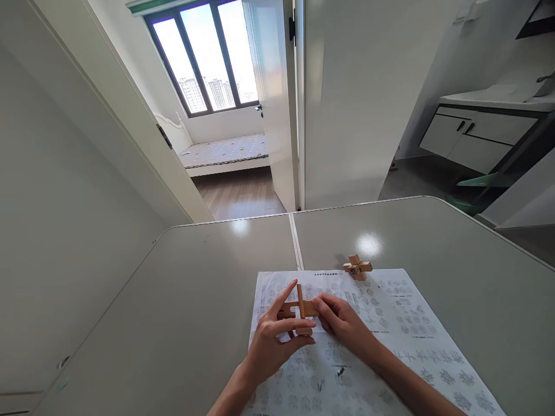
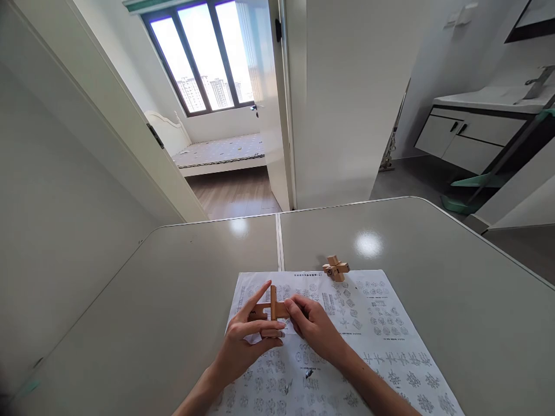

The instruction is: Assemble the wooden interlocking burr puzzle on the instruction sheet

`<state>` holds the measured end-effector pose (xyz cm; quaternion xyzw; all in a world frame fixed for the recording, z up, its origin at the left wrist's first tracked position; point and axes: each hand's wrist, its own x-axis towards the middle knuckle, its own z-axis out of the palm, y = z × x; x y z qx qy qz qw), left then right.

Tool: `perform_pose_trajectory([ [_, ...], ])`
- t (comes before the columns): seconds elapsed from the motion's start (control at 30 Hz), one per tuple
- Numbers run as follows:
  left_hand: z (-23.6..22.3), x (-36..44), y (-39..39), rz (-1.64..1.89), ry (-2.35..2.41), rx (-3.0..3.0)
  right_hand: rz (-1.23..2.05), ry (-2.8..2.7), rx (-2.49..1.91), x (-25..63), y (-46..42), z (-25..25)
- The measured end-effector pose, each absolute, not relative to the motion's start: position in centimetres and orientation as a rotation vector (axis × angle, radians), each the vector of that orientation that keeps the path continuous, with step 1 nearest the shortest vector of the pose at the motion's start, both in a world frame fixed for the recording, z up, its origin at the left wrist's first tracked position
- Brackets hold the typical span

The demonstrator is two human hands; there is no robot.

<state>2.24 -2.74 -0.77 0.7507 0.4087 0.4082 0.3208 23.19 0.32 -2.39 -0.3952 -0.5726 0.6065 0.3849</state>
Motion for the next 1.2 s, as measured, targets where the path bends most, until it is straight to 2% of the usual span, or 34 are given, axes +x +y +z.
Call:
perform_pose_trajectory([
  [0.5,-0.1,2.5,-3.1,1.16,1.022,1.962,1.542,-1.222,-1.074,23.3,0.8,-3.1],
  [0.97,0.1,0.8,-1.8,1.332,1.677,1.579,1.578,-1.149,-1.073,23.3,0.8,-2.9],
  [1.2,-0.8,-0.3,-0.8,1.256,1.775,1.571,1.545,-1.202,-1.102,23.5,0.6,-2.4],
])
